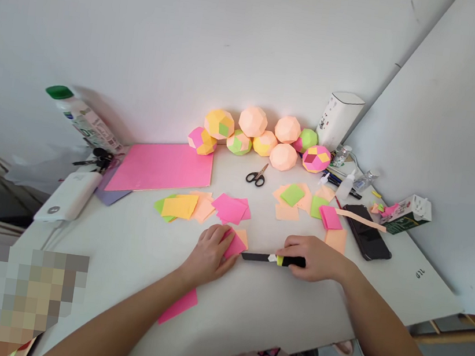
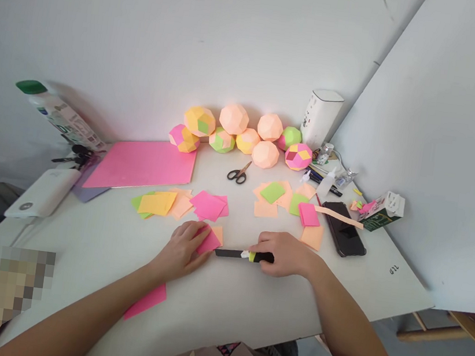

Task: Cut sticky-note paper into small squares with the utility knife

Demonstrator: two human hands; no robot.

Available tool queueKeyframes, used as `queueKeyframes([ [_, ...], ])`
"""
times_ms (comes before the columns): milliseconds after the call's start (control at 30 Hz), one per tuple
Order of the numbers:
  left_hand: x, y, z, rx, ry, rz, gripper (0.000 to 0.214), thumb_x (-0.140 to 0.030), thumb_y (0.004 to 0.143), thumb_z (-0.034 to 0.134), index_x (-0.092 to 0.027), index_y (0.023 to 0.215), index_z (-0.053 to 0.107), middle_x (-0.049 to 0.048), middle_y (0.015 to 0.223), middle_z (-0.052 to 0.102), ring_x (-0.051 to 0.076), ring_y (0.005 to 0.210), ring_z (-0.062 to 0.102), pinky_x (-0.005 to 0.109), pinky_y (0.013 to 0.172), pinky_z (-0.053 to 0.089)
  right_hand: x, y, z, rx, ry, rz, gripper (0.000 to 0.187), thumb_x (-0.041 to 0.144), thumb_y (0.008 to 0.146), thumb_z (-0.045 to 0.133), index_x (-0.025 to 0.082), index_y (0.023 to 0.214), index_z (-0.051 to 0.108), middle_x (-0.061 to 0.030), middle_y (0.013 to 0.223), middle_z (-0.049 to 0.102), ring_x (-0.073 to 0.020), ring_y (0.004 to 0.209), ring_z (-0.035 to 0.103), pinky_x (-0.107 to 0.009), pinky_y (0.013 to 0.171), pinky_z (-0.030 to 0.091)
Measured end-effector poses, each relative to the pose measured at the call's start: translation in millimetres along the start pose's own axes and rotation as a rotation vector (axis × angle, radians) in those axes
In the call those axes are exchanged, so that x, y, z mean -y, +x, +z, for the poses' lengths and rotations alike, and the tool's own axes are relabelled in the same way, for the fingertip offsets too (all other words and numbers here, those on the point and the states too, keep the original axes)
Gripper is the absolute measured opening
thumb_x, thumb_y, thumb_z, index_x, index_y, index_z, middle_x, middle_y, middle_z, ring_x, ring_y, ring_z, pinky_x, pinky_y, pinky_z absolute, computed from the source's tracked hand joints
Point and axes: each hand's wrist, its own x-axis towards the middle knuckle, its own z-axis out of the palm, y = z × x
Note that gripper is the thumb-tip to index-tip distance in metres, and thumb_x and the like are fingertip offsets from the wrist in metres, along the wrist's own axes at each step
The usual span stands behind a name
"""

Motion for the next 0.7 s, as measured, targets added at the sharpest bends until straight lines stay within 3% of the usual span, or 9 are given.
queueKeyframes([
  [700,1.3,1.4,0.1,-0.02,0.0,0.026,0.03,-0.032,0.092,0.043,-0.013,0.11,0.057,0.0156,0.11,0.054,0.03,0.104,0.048,0.047,0.087,0.047,-2.7,-0.6,1.7,0.014,-0.013,-0.015,0.049,0.013,0.073,0.051,0.026,0.117,0.068,-0.0025,0.091,0.062,-0.0151,0.074,0.06,-0.027,0.07,0.047],
])
